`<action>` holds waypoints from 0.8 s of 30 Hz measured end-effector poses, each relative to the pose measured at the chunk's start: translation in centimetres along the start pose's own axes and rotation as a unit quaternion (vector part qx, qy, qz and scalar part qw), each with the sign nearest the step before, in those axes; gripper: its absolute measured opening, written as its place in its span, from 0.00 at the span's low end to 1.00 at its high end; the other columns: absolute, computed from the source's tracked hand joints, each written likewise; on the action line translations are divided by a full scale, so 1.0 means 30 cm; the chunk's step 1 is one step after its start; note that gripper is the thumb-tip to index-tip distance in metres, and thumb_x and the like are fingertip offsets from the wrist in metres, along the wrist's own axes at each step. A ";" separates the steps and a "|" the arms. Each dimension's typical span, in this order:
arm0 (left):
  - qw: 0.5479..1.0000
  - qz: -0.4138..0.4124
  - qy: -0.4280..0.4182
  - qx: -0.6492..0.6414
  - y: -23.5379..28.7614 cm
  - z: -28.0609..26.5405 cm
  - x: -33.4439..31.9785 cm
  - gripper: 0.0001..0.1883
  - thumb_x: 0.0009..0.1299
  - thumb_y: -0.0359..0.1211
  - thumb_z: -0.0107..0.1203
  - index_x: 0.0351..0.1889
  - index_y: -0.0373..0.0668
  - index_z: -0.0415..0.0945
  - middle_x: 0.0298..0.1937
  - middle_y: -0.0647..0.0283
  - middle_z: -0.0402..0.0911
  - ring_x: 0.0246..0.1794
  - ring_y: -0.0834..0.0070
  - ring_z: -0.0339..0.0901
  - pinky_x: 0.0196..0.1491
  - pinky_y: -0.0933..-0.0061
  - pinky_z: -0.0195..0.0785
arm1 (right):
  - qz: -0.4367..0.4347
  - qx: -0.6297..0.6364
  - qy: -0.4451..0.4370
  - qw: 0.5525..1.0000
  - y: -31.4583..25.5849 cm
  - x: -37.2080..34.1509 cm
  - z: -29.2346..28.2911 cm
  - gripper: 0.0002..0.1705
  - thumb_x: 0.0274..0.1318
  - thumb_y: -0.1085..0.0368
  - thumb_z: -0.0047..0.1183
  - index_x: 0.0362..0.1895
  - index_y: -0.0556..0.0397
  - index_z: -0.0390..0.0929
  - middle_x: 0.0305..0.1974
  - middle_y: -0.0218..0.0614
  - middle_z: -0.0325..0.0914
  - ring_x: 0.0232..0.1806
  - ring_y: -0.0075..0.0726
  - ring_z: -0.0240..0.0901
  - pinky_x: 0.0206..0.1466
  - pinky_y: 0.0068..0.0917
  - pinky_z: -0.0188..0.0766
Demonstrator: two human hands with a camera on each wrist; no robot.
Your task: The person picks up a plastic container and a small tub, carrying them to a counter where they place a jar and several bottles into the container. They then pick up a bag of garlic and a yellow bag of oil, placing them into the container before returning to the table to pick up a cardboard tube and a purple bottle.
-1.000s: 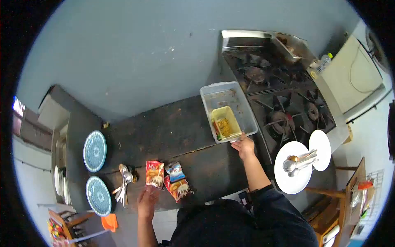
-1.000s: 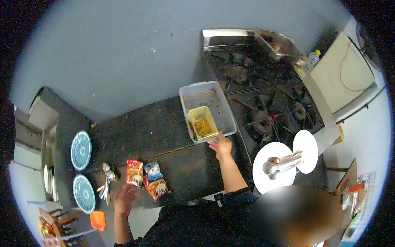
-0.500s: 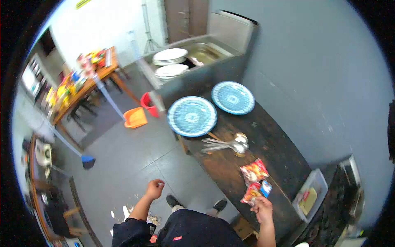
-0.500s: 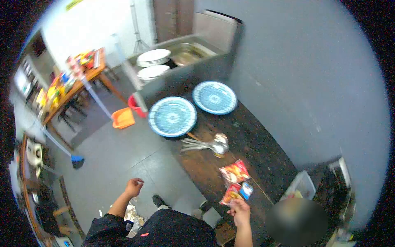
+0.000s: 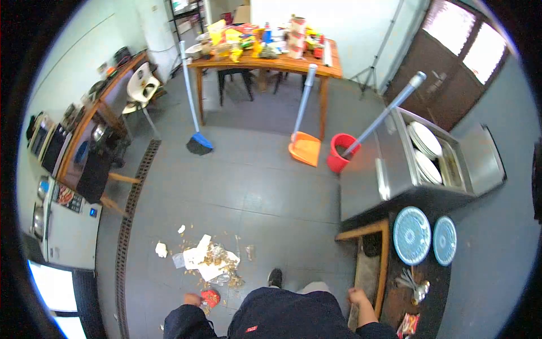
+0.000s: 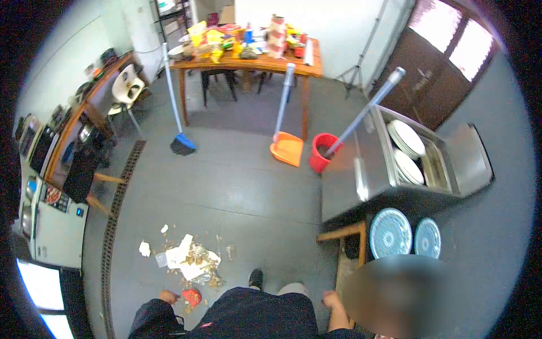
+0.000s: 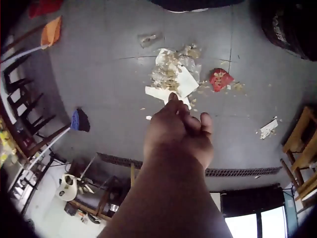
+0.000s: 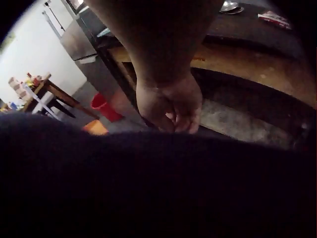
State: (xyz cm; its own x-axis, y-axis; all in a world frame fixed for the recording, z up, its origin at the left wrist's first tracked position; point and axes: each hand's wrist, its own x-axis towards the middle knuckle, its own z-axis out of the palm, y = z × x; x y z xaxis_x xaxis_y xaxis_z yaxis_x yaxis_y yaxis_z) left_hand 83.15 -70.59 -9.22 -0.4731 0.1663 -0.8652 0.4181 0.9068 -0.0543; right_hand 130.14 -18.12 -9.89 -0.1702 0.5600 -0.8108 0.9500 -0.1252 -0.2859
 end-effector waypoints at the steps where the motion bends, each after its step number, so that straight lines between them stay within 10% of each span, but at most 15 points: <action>1: 0.997 -0.041 -0.031 -0.062 0.007 -0.002 -0.033 0.20 0.50 0.39 0.57 0.42 0.50 0.71 0.28 0.61 0.77 0.28 0.72 0.75 0.33 0.71 0.68 | -0.032 -0.136 -0.072 0.988 0.132 0.123 0.019 0.15 0.39 0.61 0.50 0.35 0.53 0.71 0.25 0.36 0.72 0.25 0.36 0.69 0.28 0.34 0.68; 5: 0.977 -0.108 -0.076 -0.168 0.128 -0.111 -0.077 0.22 0.51 0.36 0.54 0.47 0.61 0.70 0.30 0.61 0.77 0.30 0.71 0.75 0.35 0.68 0.67 | 0.243 0.186 -0.029 0.952 -0.102 -0.047 -0.055 0.14 0.44 0.59 0.41 0.33 0.53 0.72 0.24 0.36 0.70 0.23 0.41 0.66 0.23 0.42 0.64; 9: 0.996 0.026 0.085 0.022 0.183 -0.157 0.177 0.15 0.54 0.39 0.52 0.40 0.50 0.74 0.29 0.60 0.77 0.28 0.71 0.75 0.34 0.70 0.68 | 0.247 0.109 -0.113 0.956 -0.265 0.105 -0.135 0.14 0.45 0.60 0.40 0.33 0.54 0.72 0.26 0.38 0.71 0.26 0.44 0.67 0.27 0.43 0.64; 11: 0.972 -0.046 0.095 -0.208 0.283 -0.340 0.223 0.16 0.54 0.47 0.51 0.29 0.44 0.76 0.29 0.58 0.77 0.32 0.66 0.74 0.37 0.70 0.66 | 0.223 0.050 -0.142 0.963 -0.398 0.244 -0.195 0.14 0.46 0.60 0.40 0.32 0.54 0.72 0.27 0.39 0.72 0.27 0.45 0.68 0.28 0.44 0.64; 15: 0.920 -0.034 0.174 -0.348 0.469 -0.720 0.289 0.20 0.53 0.49 0.53 0.27 0.40 0.77 0.32 0.57 0.77 0.37 0.65 0.73 0.41 0.70 0.65 | 0.087 -0.198 -0.204 0.955 -0.746 0.568 -0.373 0.14 0.46 0.61 0.39 0.32 0.55 0.73 0.30 0.41 0.73 0.30 0.48 0.69 0.31 0.44 0.65; 17: 0.882 -0.108 0.134 -0.439 0.568 -0.921 0.305 0.21 0.50 0.48 0.56 0.31 0.40 0.75 0.33 0.56 0.77 0.37 0.65 0.73 0.41 0.71 0.65 | -0.145 -0.513 -0.235 0.813 -0.984 0.780 -0.484 0.14 0.47 0.61 0.39 0.32 0.55 0.73 0.31 0.43 0.73 0.32 0.49 0.69 0.33 0.45 0.65; 19: 0.880 -0.086 0.161 -0.438 0.639 -1.109 0.317 0.22 0.50 0.48 0.57 0.33 0.39 0.74 0.34 0.55 0.76 0.36 0.65 0.73 0.41 0.71 0.64 | -0.348 -0.610 0.012 0.712 -1.218 0.933 -0.569 0.22 0.32 0.48 0.53 0.31 0.50 0.73 0.24 0.40 0.73 0.27 0.42 0.71 0.36 0.37 0.67; 21: 0.861 -0.072 0.195 -0.464 0.685 -1.239 0.338 0.23 0.50 0.48 0.57 0.34 0.38 0.73 0.35 0.54 0.76 0.37 0.65 0.73 0.41 0.71 0.64 | -0.292 -0.237 0.071 0.924 -1.472 1.057 -0.600 0.12 0.38 0.62 0.49 0.29 0.54 0.72 0.20 0.38 0.70 0.20 0.36 0.67 0.23 0.32 0.64; 24: 0.837 -0.080 0.244 -0.484 0.695 -1.297 0.421 0.22 0.50 0.47 0.57 0.34 0.38 0.73 0.34 0.54 0.76 0.36 0.65 0.74 0.40 0.71 0.65 | -0.226 0.088 0.055 0.968 -1.953 0.913 -0.682 0.10 0.39 0.73 0.43 0.30 0.57 0.71 0.18 0.35 0.69 0.15 0.31 0.64 0.15 0.29 0.60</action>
State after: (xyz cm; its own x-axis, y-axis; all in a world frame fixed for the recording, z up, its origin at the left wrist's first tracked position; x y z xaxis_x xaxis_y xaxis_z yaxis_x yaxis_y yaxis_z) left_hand 55.71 -34.49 -1.88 -0.8218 -0.0618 -0.5665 -0.3921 0.7827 0.4834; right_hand 75.16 21.31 -4.88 -0.5211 0.6725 -0.5256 0.7236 0.0215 -0.6899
